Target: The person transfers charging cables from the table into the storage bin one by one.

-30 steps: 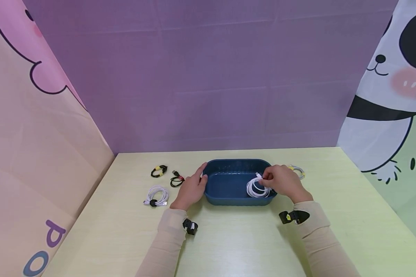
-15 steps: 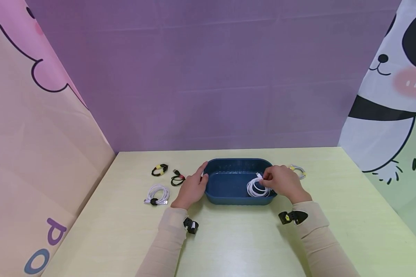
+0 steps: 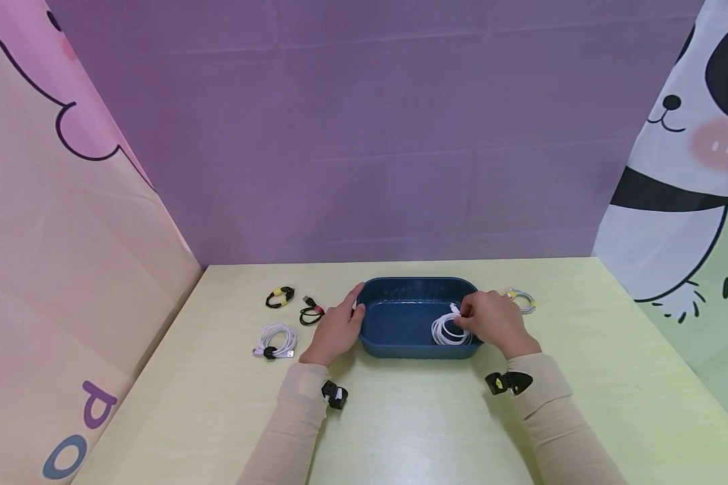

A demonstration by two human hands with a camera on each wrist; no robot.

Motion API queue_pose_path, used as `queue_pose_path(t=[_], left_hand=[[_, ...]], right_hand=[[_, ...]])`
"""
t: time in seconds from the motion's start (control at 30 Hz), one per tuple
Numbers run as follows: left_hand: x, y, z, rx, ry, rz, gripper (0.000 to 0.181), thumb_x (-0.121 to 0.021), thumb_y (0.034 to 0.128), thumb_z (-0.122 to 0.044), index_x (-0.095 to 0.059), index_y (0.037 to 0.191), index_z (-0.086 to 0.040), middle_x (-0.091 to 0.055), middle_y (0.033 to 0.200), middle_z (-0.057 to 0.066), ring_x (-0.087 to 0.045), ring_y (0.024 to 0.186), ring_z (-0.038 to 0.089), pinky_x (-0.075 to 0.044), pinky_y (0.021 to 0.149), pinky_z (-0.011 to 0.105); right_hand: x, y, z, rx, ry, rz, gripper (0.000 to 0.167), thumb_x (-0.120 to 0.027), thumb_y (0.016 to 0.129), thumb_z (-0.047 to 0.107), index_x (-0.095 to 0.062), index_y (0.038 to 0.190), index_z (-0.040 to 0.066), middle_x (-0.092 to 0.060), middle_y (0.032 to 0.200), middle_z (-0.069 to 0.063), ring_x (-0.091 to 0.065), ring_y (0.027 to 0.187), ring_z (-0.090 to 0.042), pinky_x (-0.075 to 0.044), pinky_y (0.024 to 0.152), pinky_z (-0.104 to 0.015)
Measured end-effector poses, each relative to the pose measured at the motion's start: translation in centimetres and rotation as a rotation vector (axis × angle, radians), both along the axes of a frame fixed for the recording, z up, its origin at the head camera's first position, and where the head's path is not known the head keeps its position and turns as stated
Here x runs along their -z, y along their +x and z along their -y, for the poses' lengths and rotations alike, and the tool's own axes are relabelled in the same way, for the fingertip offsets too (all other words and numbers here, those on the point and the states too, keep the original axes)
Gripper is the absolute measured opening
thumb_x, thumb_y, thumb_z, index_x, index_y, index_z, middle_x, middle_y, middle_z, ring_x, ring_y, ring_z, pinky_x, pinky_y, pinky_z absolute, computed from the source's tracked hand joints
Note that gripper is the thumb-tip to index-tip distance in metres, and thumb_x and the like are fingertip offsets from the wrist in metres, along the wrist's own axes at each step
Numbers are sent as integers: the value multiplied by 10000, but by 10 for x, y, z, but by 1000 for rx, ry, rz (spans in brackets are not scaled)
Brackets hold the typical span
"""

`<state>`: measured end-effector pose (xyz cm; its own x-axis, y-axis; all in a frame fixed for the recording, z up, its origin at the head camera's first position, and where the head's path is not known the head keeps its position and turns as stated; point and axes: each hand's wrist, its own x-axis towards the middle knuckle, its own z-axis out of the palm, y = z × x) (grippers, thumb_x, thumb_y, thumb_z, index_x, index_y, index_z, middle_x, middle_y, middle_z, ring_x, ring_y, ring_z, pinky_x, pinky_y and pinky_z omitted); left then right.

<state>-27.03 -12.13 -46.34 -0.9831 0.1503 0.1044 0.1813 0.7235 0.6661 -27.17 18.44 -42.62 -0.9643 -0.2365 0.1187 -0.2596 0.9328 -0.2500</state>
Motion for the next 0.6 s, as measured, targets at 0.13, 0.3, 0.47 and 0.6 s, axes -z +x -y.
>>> queue_pose_path(t=[0.13,0.3,0.47,0.6], left_hand=[[0,0,0,1,-2,1,536,-425,1103,-307,-298,1622,-269,-429,603,-1,-390,485,157,-312,519,296],[1,-2,0,-1,-12,-5,536,-428,1102,-308,-300,1621,-267,-443,622,8,-408,499,162,-324,529,300],[1,-1,0,-4,-12,-1,538,-429,1102,-311,-297,1622,-273,-417,592,0,-387,482,159,-309,519,297],[2,-1,0,-2,-8,-1,538,-428,1102,-309,-298,1622,-269,-414,589,0,-381,481,158,-308,521,298]], right_hand=[[0,1,3,21,30,18,200,-787,881,331,-726,802,156,-652,711,8,-555,649,-196,-396,526,-323],[2,2,6,39,65,44,220,-775,900,337,-725,810,143,-639,716,-2,-538,640,-194,-382,522,-300],[1,4,8,35,94,60,224,-764,911,327,-730,790,142,-628,700,-5,-534,637,-192,-377,527,-299],[0,6,10,30,108,59,230,-765,909,324,-738,767,145,-616,671,4,-530,622,-185,-372,522,-292]])
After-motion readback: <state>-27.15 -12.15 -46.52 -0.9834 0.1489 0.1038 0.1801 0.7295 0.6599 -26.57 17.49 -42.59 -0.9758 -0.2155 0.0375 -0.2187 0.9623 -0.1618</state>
